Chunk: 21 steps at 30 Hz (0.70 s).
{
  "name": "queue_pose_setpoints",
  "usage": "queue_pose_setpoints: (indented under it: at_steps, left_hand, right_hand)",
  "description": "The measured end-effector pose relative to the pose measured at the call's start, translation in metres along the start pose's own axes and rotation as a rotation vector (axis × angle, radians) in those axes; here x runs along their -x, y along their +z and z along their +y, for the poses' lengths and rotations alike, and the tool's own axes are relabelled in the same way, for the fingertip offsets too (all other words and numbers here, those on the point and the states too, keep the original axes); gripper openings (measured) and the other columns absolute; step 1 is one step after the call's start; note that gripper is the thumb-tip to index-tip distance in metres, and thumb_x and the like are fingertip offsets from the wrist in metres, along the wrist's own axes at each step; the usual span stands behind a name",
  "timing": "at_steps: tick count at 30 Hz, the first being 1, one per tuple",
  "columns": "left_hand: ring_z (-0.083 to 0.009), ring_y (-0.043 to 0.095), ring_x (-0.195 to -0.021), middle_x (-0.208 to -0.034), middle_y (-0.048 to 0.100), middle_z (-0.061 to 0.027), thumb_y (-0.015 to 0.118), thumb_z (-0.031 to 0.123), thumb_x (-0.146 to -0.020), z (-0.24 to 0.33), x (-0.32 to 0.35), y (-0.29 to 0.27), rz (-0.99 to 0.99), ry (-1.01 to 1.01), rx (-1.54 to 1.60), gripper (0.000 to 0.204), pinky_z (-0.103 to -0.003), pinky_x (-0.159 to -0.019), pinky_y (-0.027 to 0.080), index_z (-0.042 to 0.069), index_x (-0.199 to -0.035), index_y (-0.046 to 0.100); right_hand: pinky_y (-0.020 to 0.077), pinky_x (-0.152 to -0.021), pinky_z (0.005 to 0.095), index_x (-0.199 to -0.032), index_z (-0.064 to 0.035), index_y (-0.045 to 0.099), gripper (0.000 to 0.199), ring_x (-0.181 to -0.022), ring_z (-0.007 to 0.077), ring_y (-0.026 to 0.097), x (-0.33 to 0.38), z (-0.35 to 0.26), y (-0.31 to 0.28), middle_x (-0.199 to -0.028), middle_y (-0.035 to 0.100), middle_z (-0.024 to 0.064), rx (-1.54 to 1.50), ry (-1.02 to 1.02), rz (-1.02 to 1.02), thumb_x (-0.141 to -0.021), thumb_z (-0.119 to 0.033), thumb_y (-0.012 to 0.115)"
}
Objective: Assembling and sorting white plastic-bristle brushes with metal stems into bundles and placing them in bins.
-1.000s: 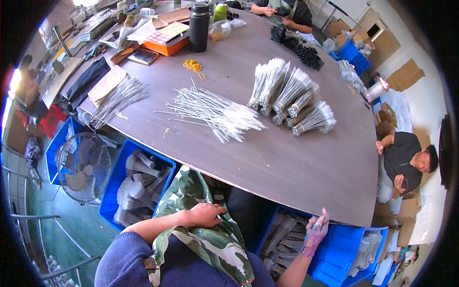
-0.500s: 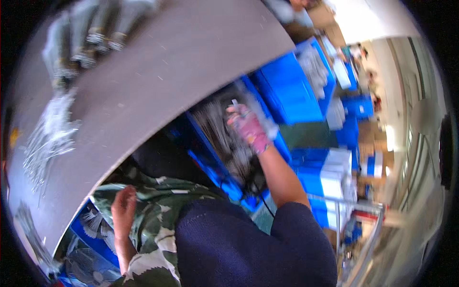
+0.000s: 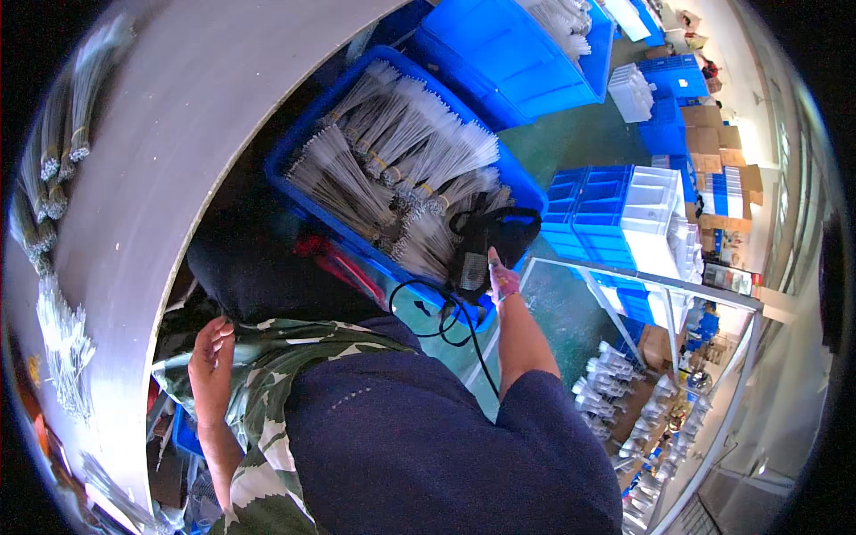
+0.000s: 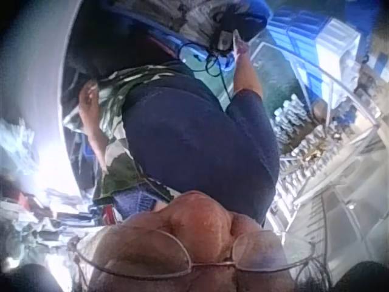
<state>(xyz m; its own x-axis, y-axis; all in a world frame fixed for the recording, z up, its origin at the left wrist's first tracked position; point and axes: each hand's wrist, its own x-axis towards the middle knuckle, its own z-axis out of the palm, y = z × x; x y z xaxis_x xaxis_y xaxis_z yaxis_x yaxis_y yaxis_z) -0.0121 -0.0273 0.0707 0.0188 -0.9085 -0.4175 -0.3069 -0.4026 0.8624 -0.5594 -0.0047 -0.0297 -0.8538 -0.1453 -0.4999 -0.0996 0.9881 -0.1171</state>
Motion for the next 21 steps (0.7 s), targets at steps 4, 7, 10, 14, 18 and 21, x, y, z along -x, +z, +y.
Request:
queue_pose_setpoints:
  at_steps: [4,7,10,14,18,21]
  left_hand:
    - [-0.0145,0.056,-0.098,-0.105,0.06,-0.009,0.055,0.008,-0.088,0.008,0.004,0.006,0.024,-0.045,-0.023,0.031,-0.027,-0.087,0.043,0.001,-0.118,0.051]
    - [-0.0147,0.056,-0.098,-0.105,0.06,-0.009,0.055,0.007,-0.088,0.007,0.005,0.006,0.026,-0.079,-0.022,0.031,-0.027,-0.087,0.043,0.0,-0.117,0.051]
    - [-0.0145,0.056,-0.097,-0.104,0.06,-0.0084,0.055,0.007,-0.088,0.011,0.0,0.013,-0.02,-0.09,-0.015,0.03,-0.027,-0.087,0.043,0.0,-0.116,0.052]
    - [-0.0134,0.056,-0.096,-0.104,0.06,-0.007,0.055,0.008,-0.088,0.015,0.006,0.008,0.024,-0.103,-0.054,0.03,-0.026,-0.086,0.043,0.001,-0.117,0.052]
    - [-0.0121,0.056,-0.095,-0.104,0.061,-0.0056,0.056,0.009,-0.087,0.021,0.005,0.007,-0.032,-0.122,-0.076,0.03,-0.025,-0.083,0.044,0.001,-0.116,0.053]
    - [-0.0122,0.056,-0.095,-0.104,0.061,-0.0057,0.056,0.008,-0.087,0.032,-0.001,0.011,-0.041,-0.081,-0.105,0.029,-0.025,-0.083,0.044,0.001,-0.116,0.053]
  right_hand:
    - [0.0423,-0.092,0.041,-0.108,0.009,0.057,0.094,-0.109,0.0365,0.053,0.02,-0.034,-0.008,-0.113,0.056,0.0274,0.041,-0.028,0.228,-0.061,-0.073,0.06]
    - [0.0457,-0.087,0.0388,-0.103,0.0072,0.06,0.077,-0.104,0.036,0.056,-0.028,-0.022,0.001,-0.108,0.059,0.0245,0.072,-0.15,0.276,-0.068,-0.061,0.064]
    - [0.0498,-0.071,0.0377,-0.098,0.0014,0.06,0.047,-0.079,0.0315,0.062,-0.098,0.034,0.032,-0.087,0.066,0.018,-0.231,-0.425,0.125,-0.083,-0.043,0.058]
    - [0.0478,-0.063,0.0312,-0.103,-0.0026,0.06,0.039,-0.075,0.0198,0.058,0.02,-0.027,-0.022,-0.085,0.064,0.0063,-0.783,-0.395,0.069,-0.082,-0.035,0.064]
    - [0.0469,-0.069,0.0307,-0.11,0.0007,0.058,0.044,-0.082,0.019,0.056,0.084,-0.078,-0.085,-0.1,0.061,0.0091,-0.928,-0.403,-0.143,-0.08,-0.031,0.068]
    - [0.0475,-0.075,0.0289,-0.116,-0.0025,0.053,0.04,-0.088,0.0163,0.058,0.12,-0.124,-0.082,-0.101,0.06,0.0076,-1.244,-0.721,-0.144,-0.082,-0.02,0.066]
